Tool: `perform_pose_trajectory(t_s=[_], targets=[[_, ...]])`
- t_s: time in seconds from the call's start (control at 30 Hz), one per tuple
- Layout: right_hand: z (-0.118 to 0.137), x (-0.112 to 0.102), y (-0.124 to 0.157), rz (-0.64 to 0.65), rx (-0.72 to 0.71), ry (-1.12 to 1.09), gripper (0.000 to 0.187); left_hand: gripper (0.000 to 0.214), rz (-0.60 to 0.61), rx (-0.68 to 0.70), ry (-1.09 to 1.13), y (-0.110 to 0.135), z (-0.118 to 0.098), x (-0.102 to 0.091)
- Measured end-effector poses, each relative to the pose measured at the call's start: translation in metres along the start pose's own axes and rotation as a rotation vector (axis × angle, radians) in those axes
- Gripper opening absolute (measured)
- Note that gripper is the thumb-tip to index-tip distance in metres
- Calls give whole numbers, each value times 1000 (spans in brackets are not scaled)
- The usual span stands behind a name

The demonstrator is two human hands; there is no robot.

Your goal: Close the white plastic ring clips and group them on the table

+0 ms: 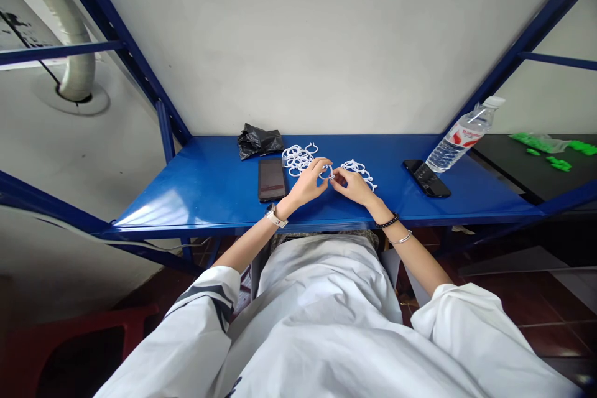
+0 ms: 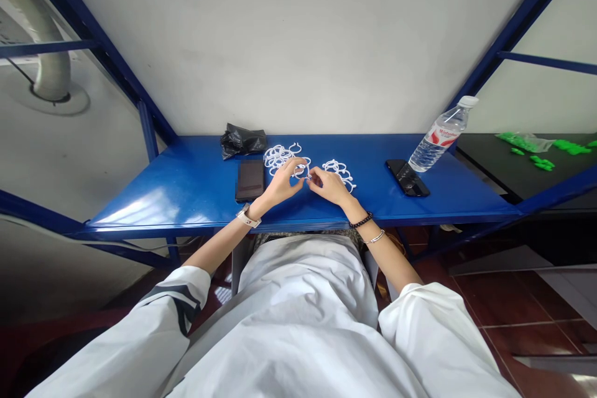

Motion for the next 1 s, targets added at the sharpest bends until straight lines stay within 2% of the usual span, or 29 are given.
perform_pose_trajectory(t_s=[0.17,0.57,0.73,1.0], targets=[[0,0,-1,9,12,-63,22,41,34,46,27,0,1,1],[-2,1,-2,-39,6,-126,17,38,41,63,41,0,1,1],[-1,0,-2,-82,-5,-145,17,20,51,-50,43,-1,1,0],[0,-2,-2,-94,48,-137,20,16,88,-162,7,-2,-1,0]])
Point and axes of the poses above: each hand's wrist, its own y-axis away from the middle knuckle, its own x-axis out of the palm, z = x × y, the point moved 1 cm from there along -y, towards the middle knuckle, and after that the axes turned 15 degrees about y, right-handed, at the moved point
